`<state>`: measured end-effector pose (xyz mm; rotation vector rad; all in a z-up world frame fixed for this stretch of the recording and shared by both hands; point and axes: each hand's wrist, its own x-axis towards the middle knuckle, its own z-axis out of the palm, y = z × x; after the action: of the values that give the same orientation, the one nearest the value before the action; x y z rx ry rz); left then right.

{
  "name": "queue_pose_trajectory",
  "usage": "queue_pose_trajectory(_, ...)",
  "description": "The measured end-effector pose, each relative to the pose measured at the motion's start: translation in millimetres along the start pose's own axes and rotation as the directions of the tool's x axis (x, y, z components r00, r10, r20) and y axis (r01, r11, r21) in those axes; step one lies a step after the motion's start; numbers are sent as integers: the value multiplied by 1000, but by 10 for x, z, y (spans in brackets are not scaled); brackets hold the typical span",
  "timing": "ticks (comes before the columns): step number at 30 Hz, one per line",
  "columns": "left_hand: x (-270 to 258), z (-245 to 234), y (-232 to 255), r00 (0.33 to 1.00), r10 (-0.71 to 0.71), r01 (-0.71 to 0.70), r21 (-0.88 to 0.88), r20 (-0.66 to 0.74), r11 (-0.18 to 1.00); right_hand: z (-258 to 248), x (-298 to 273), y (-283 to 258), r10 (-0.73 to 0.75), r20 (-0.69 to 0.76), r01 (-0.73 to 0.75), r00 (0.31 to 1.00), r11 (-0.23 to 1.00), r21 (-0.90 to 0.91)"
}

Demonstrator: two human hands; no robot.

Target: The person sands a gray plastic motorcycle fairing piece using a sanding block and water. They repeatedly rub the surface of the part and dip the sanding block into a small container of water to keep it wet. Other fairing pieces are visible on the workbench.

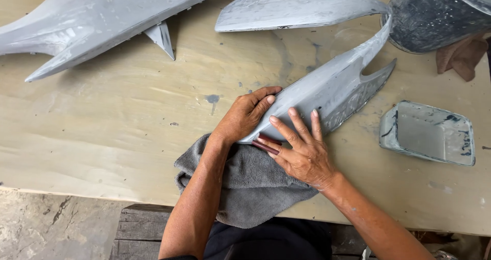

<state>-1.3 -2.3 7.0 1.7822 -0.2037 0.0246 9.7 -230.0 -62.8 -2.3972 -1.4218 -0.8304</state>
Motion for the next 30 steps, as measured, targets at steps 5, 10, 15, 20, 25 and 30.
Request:
queue_pose_trajectory(5, -3, -5, -2, 1000, -7, 7, 1, -13, 1000, -109, -234, 331, 58, 16, -57, 998, 998, -8)
queue_pose_trajectory(10, -8, -6, 2, 1000, -5, 6, 3, -17, 1000, -156, -262, 398, 74, 27, -73, 997, 997, -11)
queue_pose_trajectory(15, -6, 1, 39, 1000, -6, 6, 3, -16, 1000, -80, -237, 367, 50, 11, -50, 999, 997, 55)
queue_pose_trajectory(20, -8, 4, 20, 1000, -10, 10, -3, -23, 1000, -320, -372, 555, 62, 60, -62, 996, 998, -4)
queue_pose_trajectory(25, -7, 10, 51, 1000, -19, 19, 1, -21, 1000, -95, -303, 390, 15, 28, -16, 999, 1000, 25)
queue_pose_trajectory(30, 4, 14, 35, 999, -28, 28, 1, -17, 1000, -165, -260, 628, 36, 41, -36, 999, 999, -13)
